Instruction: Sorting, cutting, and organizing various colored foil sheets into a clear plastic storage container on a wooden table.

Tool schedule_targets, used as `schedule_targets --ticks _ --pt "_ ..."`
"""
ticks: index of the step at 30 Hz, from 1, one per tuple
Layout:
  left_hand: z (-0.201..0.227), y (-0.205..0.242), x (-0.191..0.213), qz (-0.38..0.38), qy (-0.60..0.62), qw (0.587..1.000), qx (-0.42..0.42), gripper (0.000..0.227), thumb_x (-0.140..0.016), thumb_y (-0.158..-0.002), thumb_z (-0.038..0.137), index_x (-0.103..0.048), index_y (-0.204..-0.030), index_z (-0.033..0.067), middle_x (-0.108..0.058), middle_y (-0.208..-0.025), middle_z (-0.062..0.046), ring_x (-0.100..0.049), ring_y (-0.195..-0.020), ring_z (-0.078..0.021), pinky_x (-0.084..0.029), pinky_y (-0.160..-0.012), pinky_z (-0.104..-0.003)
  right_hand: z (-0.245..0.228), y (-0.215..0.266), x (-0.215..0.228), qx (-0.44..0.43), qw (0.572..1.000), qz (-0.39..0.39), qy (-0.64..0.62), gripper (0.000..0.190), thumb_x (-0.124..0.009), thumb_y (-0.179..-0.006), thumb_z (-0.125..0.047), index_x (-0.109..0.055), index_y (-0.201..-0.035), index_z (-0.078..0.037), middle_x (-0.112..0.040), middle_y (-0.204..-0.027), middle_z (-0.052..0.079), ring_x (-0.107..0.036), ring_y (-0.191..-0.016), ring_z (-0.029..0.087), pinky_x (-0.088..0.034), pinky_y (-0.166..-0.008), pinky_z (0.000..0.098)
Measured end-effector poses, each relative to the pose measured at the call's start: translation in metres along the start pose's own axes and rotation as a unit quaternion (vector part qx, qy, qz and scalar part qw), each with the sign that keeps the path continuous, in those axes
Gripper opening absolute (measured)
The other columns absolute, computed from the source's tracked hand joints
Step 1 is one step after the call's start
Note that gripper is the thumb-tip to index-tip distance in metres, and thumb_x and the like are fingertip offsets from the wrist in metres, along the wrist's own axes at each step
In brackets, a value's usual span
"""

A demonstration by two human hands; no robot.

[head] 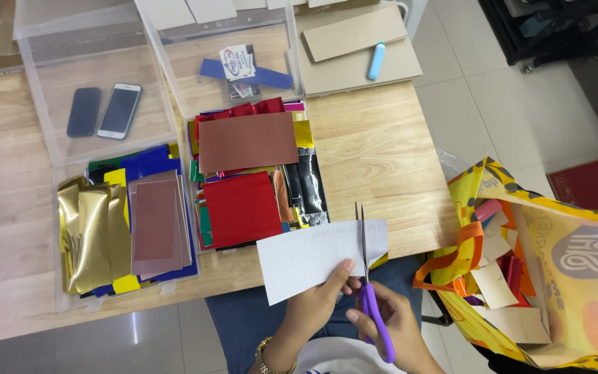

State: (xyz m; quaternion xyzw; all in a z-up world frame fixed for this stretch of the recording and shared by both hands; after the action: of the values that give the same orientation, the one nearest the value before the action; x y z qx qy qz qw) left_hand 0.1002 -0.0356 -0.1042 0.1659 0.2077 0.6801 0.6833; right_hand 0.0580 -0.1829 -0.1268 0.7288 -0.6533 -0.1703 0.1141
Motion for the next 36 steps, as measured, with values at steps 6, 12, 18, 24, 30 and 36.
schedule_targets --ticks 6,12,18,24,30,36 --pt "-0.018 -0.024 -0.007 0.006 0.007 1.000 -0.024 0.030 -0.071 -0.093 0.029 -0.078 -0.079 0.0029 -0.080 -0.074 -0.008 -0.074 -0.066 -0.0137 -0.063 -0.074 -0.028 0.000 -0.015 0.004 -0.024 1.000 -0.003 0.004 0.024 -0.083 -0.084 -0.008 -0.074 -0.103 0.004 -0.053 -0.065 0.005 -0.051 -0.047 0.013 -0.049 -0.041 0.0265" --pt "-0.051 -0.076 -0.001 0.010 0.000 0.999 -0.037 0.028 -0.070 -0.093 0.031 -0.079 -0.088 0.0048 -0.081 -0.081 -0.007 -0.076 -0.075 -0.0154 -0.062 -0.081 -0.030 0.025 -0.061 0.013 -0.027 0.997 0.034 0.060 0.024 -0.083 -0.083 -0.012 -0.080 -0.103 0.001 -0.071 -0.063 0.009 -0.056 -0.033 0.013 -0.044 -0.030 0.0247" --pt "-0.044 -0.098 0.088 0.142 -0.073 0.976 -0.149 0.021 -0.062 -0.099 0.026 -0.072 -0.099 0.0072 -0.076 -0.073 -0.005 -0.074 -0.066 -0.0152 -0.061 -0.076 -0.029 0.076 -0.090 0.035 -0.134 0.988 0.061 0.039 0.031 -0.081 -0.085 -0.016 -0.073 -0.108 0.002 -0.067 -0.060 0.016 -0.055 -0.040 0.019 -0.045 -0.033 0.0285" --pt "0.024 -0.099 0.200 0.321 -0.500 0.769 -0.233 0.055 -0.076 -0.091 0.008 -0.052 -0.141 0.0106 -0.074 -0.091 -0.009 -0.068 -0.064 -0.0170 -0.060 -0.047 -0.025 0.096 -0.090 0.079 -0.122 0.982 0.100 0.102 0.029 -0.082 -0.085 -0.016 -0.073 -0.111 -0.004 -0.069 -0.065 0.011 -0.058 -0.046 0.018 -0.047 -0.043 0.0294" --pt "0.005 -0.120 0.188 0.238 -0.668 0.612 -0.350 0.037 -0.073 -0.094 0.009 -0.066 -0.129 0.0129 -0.073 -0.102 -0.006 -0.072 -0.080 -0.0169 -0.064 -0.067 -0.028 0.074 -0.076 0.096 -0.133 0.967 0.144 0.161 0.041 -0.083 -0.084 -0.019 -0.071 -0.121 -0.006 -0.075 -0.077 0.012 -0.060 -0.056 0.018 -0.051 -0.053 0.0311" --pt "-0.025 -0.135 0.191 0.145 -0.667 0.696 -0.222 0.065 -0.074 -0.084 0.005 -0.057 -0.145 0.0187 -0.057 -0.139 -0.007 -0.054 -0.121 -0.0273 -0.054 -0.094 -0.042 0.113 -0.080 0.123 -0.113 0.974 0.177 0.079 0.043 -0.079 -0.087 -0.011 -0.068 -0.128 -0.002 -0.072 -0.094 0.014 -0.059 -0.061 0.019 -0.055 -0.055 0.0310"
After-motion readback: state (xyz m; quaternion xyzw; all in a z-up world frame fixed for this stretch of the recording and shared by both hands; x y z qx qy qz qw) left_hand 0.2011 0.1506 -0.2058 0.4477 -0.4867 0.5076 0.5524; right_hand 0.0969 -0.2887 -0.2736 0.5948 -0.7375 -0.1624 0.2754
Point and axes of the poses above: each hand's wrist, its own y-axis away from the middle knuckle, its own x-axis out of the back of the hand, z = x × y, the point moved 10 cm from there along -y, towards the middle knuckle
